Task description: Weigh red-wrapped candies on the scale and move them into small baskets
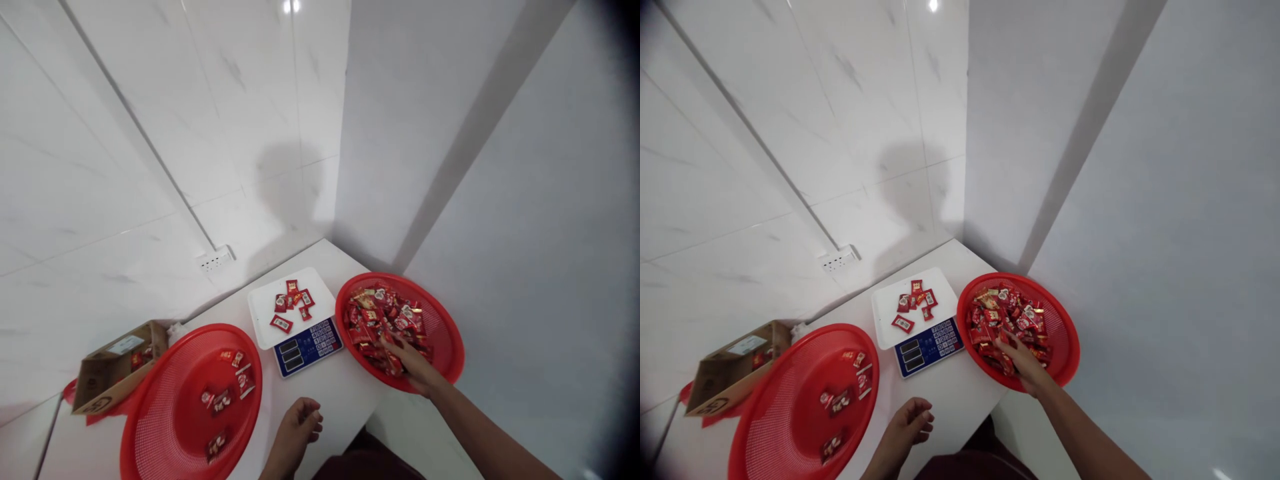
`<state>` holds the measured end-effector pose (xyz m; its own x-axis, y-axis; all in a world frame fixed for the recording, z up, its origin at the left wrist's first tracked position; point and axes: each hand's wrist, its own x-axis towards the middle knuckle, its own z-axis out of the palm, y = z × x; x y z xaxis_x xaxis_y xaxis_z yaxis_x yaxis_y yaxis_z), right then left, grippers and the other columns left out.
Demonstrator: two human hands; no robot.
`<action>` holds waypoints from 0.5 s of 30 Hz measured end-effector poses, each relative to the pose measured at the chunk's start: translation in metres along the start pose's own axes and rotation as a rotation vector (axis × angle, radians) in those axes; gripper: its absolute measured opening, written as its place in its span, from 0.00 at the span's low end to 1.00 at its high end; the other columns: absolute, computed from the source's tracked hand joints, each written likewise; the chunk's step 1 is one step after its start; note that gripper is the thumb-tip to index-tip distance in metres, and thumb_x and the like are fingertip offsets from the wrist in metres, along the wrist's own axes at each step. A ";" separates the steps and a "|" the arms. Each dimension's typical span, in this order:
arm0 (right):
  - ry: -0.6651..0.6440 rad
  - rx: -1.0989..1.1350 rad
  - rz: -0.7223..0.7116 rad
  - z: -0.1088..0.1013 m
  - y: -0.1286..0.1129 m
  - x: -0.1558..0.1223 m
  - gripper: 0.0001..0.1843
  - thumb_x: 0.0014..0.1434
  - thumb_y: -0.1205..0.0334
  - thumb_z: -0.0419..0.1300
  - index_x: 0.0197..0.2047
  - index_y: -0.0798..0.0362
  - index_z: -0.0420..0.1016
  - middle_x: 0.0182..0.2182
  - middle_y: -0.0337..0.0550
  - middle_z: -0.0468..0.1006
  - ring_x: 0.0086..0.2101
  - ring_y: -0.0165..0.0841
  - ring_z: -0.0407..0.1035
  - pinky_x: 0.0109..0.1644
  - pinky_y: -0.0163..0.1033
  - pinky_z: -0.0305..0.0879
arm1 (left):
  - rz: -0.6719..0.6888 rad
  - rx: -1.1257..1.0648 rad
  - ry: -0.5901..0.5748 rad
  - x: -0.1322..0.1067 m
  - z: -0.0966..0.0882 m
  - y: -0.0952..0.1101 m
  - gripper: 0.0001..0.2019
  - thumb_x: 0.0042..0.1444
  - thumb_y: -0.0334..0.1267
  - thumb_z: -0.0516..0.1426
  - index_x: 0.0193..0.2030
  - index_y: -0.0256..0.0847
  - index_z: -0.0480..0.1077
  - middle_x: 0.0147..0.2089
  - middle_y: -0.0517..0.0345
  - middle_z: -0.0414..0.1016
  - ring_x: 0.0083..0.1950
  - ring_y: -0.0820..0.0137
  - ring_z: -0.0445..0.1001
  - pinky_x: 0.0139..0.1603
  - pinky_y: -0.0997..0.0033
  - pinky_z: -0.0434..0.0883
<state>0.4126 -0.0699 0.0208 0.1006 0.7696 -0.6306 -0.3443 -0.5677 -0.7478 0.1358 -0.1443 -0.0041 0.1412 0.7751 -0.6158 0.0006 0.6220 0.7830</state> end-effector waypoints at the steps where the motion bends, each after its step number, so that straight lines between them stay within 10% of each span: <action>1: 0.019 -0.013 -0.010 -0.007 -0.003 0.007 0.35 0.48 0.57 0.64 0.58 0.43 0.56 0.39 0.41 0.78 0.37 0.33 0.74 0.40 0.38 0.72 | -0.005 0.002 0.011 0.001 0.001 0.002 0.14 0.41 0.45 0.59 0.34 0.39 0.66 0.31 0.59 0.70 0.32 0.72 0.69 0.34 0.70 0.63; 9: 0.113 -0.269 -0.152 -0.060 0.001 0.065 0.36 0.46 0.54 0.63 0.58 0.47 0.58 0.44 0.47 0.76 0.40 0.40 0.73 0.44 0.46 0.70 | -0.019 0.007 0.060 0.015 0.017 0.021 0.16 0.40 0.46 0.59 0.34 0.40 0.66 0.31 0.59 0.70 0.33 0.72 0.69 0.36 0.70 0.63; 15: 0.200 -0.761 -0.513 -0.061 0.009 0.117 0.36 0.48 0.49 0.57 0.59 0.52 0.57 0.55 0.50 0.65 0.54 0.42 0.60 0.58 0.48 0.56 | 0.025 0.030 0.128 0.021 0.028 0.034 0.14 0.42 0.44 0.59 0.35 0.40 0.66 0.33 0.59 0.69 0.34 0.71 0.68 0.37 0.70 0.64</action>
<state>0.4787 -0.0026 -0.0725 0.2538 0.9544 -0.1569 0.4827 -0.2656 -0.8346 0.1662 -0.1097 0.0119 0.0140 0.7995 -0.6005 0.0286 0.6000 0.7995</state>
